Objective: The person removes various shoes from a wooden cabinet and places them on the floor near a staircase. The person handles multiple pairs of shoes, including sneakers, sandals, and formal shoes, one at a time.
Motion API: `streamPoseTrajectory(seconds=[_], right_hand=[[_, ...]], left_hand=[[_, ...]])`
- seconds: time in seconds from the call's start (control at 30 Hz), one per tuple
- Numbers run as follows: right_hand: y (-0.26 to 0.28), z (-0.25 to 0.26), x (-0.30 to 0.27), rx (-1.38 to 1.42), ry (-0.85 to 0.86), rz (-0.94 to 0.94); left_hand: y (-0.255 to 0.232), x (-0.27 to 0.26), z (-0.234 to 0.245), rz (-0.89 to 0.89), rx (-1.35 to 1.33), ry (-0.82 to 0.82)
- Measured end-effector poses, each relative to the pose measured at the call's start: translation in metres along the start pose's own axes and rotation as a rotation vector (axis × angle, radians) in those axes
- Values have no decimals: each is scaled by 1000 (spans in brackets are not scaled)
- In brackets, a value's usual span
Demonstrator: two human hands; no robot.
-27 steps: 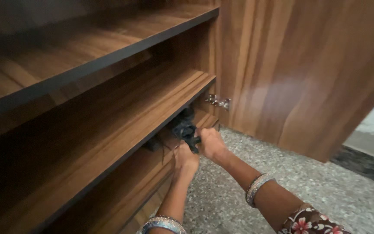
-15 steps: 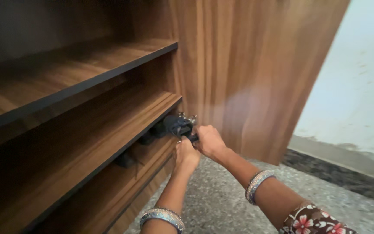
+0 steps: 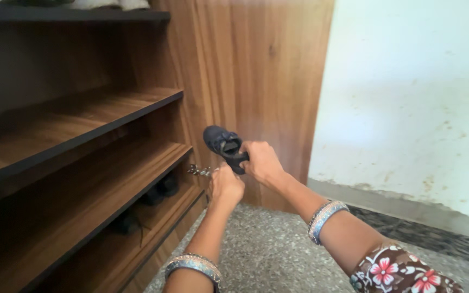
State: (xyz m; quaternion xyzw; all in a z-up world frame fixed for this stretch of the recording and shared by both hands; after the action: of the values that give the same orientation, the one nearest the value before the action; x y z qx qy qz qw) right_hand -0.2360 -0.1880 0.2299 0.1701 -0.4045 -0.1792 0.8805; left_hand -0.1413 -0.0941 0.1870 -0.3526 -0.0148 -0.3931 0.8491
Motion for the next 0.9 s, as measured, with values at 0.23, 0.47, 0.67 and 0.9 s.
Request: streamPoseTrajectory(seconds=[0.23,0.47,0.67,0.9], right_hand=[[38,77,-8,-41,-73,-61],[64,149,-27,-77,-155,-115],[55,204,-47,-143,-247,-160],[36,273,-75,-243,-351,-140]], left_hand=[[-56,-27,43,-123,-39,-43],[-112,-42,57,-208,-66,-52],[-178,-71,58,-188,-113,34],[-253,-100,32,-273,-194,40]])
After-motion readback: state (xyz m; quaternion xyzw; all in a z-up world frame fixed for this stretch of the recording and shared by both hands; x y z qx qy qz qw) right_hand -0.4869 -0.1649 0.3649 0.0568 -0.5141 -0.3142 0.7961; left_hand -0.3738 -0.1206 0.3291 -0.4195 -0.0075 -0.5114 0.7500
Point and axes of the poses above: each hand's wrist, its own x-axis towards the middle knuckle, its own z-axis out of the back of the hand, y = z × x, the point moved 3 cm from there along x, towards the middle knuckle, and after that the axes turned 8 degrees about x, right-handed, at the moved point
